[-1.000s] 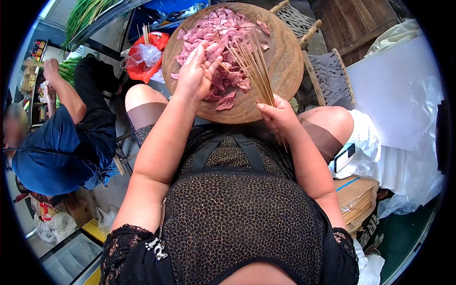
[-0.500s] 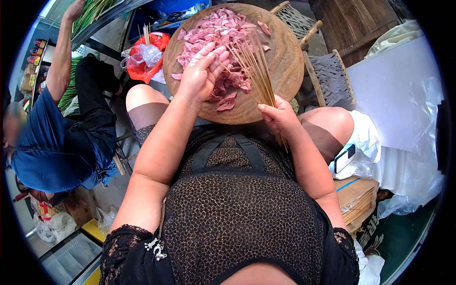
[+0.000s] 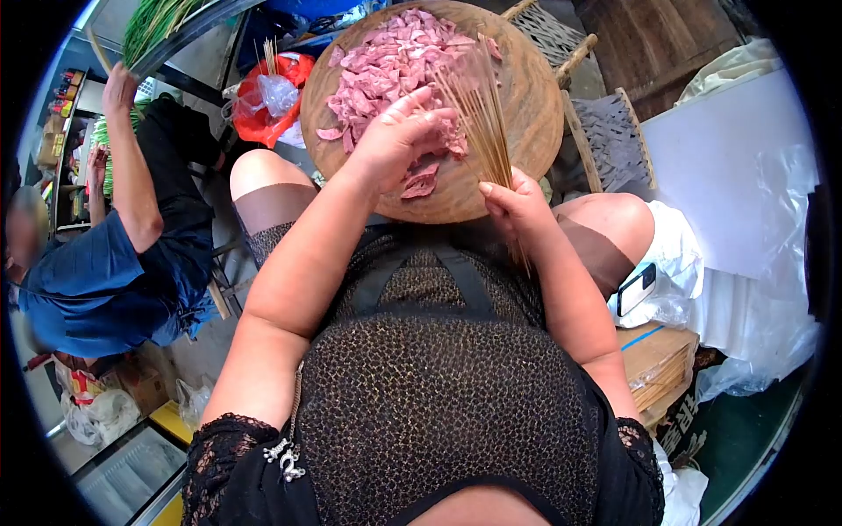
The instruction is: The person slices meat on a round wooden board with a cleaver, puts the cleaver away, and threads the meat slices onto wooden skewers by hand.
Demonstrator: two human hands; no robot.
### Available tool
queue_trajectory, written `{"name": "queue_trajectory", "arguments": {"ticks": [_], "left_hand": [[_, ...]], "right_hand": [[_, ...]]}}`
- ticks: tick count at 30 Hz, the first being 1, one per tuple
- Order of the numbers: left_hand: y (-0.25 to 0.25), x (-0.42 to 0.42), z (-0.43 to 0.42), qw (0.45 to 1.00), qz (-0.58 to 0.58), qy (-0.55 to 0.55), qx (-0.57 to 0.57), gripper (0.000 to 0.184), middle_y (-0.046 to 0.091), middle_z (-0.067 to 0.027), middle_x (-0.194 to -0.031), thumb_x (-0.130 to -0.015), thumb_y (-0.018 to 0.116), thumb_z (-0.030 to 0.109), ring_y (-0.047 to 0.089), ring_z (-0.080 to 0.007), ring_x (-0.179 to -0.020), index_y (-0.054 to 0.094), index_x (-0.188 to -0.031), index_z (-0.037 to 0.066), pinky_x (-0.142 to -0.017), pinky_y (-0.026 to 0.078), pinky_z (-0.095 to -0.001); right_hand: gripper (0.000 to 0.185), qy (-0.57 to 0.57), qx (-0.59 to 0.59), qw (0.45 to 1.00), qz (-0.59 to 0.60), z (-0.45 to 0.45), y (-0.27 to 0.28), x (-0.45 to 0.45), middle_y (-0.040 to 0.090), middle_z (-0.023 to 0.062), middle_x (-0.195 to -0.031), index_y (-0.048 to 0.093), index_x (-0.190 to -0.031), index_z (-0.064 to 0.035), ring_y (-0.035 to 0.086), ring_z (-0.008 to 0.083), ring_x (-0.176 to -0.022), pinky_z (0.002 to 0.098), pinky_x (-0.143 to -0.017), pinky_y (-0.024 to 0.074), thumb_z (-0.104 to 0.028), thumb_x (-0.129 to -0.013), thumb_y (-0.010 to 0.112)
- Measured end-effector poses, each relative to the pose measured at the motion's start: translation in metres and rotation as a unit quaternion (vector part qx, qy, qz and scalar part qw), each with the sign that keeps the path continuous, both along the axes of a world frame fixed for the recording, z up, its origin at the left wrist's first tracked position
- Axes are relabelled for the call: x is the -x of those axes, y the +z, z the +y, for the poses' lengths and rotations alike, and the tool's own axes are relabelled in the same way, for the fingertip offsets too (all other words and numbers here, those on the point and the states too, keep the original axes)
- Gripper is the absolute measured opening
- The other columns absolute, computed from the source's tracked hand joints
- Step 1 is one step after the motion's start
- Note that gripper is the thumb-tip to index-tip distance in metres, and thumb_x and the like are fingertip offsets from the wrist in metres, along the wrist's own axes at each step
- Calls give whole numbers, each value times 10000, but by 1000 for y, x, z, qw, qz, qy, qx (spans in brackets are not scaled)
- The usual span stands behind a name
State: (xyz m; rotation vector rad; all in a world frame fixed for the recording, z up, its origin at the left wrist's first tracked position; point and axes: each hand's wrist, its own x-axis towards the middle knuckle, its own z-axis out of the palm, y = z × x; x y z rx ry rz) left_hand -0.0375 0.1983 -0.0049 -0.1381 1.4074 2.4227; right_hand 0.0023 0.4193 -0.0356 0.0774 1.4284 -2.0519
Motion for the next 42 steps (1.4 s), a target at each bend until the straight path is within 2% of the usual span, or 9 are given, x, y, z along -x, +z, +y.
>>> {"name": "queue_trajectory", "arguments": {"ticks": [3,6,8,10,16,18,22,29,42], "left_hand": [[-9,-9,4,984,31,-14,177,384,603,-109,-1103,-901,539,120,607,-169,-917,443,-1261,26,-790,505,-308],[-18,-19,-7,851,185,-56,488,179,656,-124,-944,-830,608,171,636,-214,-836,665,-945,46,-737,499,-334],[-17,-30,-9,659,211,-195,696,202,643,-148,-849,-748,653,236,631,-280,-799,665,-840,56,-740,492,-389],[-25,-37,-7,655,238,-148,702,227,636,-139,-821,-709,660,270,618,-318,-803,647,-784,55,-723,488,-418],[-29,-32,-7,678,245,-114,684,195,637,-104,-758,-734,669,238,627,-254,-693,653,-792,52,-640,501,-375],[-25,-23,-10,881,10,-90,464,215,632,-57,-706,-756,701,226,579,-135,-570,649,-822,28,-544,488,-307],[-10,-3,-21,962,-36,16,271,172,632,-18,-775,-841,653,174,596,-89,-627,615,-939,38,-518,485,-217],[-13,20,-31,986,-64,140,59,232,640,-110,-986,-918,539,247,619,-179,-814,565,-1011,36,-741,543,-297],[-5,22,-26,981,-49,184,46,221,611,-119,-992,-926,523,207,626,-242,-931,549,-1028,13,-743,557,-310]], "right_hand": [[134,-36,-19,999,-8,5,5,3,439,-18,-557,502,-927,-88,333,57,-356,200,-311,246,-166,-862,589],[140,-69,-2,998,-1,11,9,6,443,-18,-568,502,-930,-89,334,58,-358,199,-313,251,-170,-863,595],[143,-68,6,998,-6,12,9,6,443,-19,-572,502,-931,-91,330,59,-354,201,-309,248,-170,-862,600],[146,-57,3,998,-14,11,8,6,442,-20,-572,502,-933,-96,329,60,-351,200,-308,247,-172,-860,604],[139,-19,8,1000,-8,11,2,2,440,-22,-571,500,-912,-98,322,53,-354,196,-311,239,-175,-859,604],[136,-18,6,1000,-15,12,3,2,440,-23,-570,498,-904,-99,322,51,-356,195,-312,238,-172,-859,603],[131,0,-9,1000,-22,12,4,1,440,-25,-568,493,-894,-102,325,44,-366,191,-319,238,-163,-856,602],[133,31,-9,999,-31,9,0,1,444,-24,-563,492,-902,-103,324,49,-356,197,-314,233,-161,-854,601],[151,45,-36,998,-26,10,1,5,449,-18,-555,496,-920,-100,343,56,-346,202,-309,247,-181,-852,604]]}}
